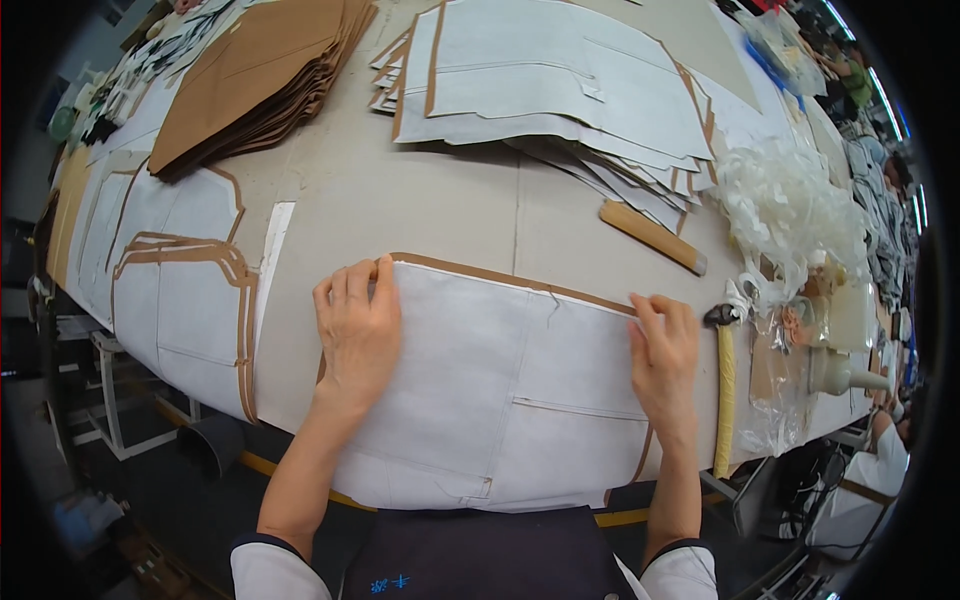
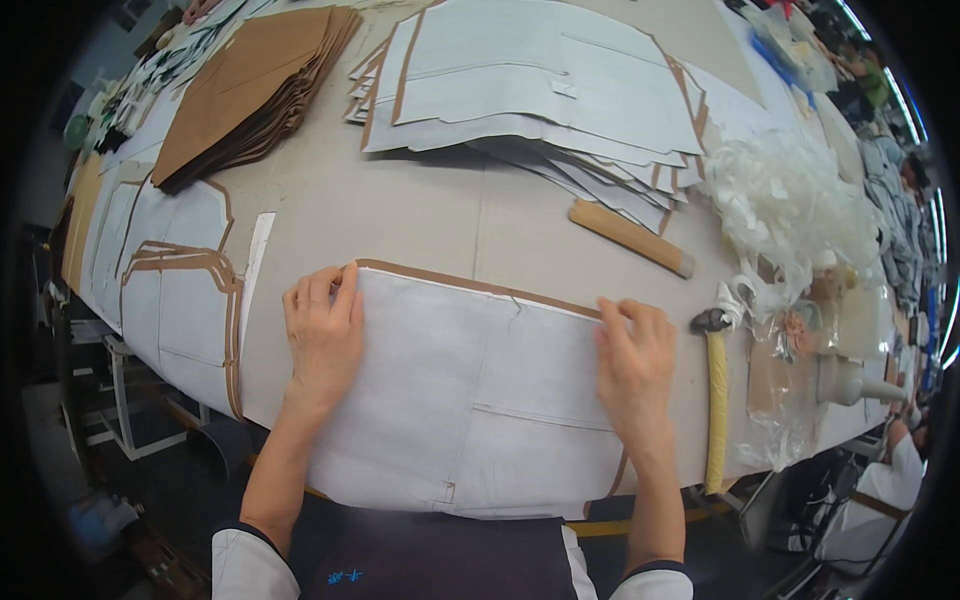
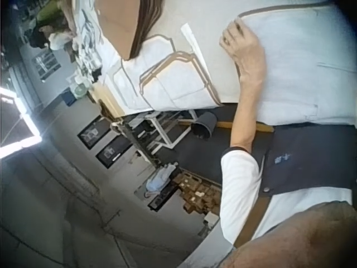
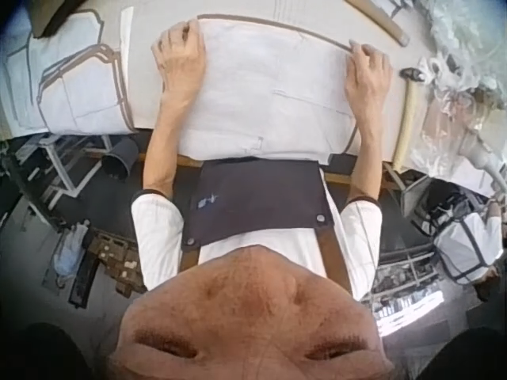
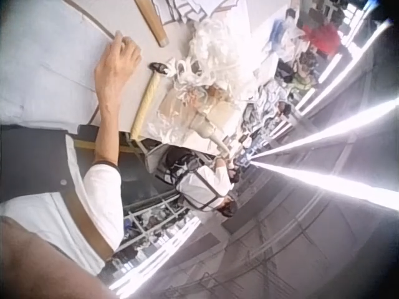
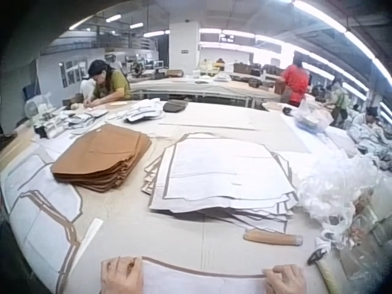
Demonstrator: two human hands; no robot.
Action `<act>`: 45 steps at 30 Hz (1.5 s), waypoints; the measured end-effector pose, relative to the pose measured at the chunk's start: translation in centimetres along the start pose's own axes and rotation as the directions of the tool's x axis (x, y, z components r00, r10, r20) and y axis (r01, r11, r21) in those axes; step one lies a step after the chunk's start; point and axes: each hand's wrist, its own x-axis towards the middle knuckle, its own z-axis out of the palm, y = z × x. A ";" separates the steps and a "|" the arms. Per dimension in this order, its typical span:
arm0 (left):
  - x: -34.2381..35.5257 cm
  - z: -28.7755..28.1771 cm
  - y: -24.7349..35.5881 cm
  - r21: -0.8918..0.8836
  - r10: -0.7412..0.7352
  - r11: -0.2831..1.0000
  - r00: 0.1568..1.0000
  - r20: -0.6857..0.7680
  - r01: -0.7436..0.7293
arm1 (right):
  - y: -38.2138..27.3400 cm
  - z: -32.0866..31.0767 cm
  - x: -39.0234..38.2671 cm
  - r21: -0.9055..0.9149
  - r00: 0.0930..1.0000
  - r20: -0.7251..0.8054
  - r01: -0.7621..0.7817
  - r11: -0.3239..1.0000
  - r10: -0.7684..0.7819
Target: Folding and hammering the edges of leather pieces for bag or wallet construction.
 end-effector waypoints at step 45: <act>2.1 -22.6 -7.4 -0.558 -0.015 0.816 0.959 -0.285 -0.153 | -3.0 -15.1 -1.1 0.128 0.818 -0.520 0.361 0.924 -0.247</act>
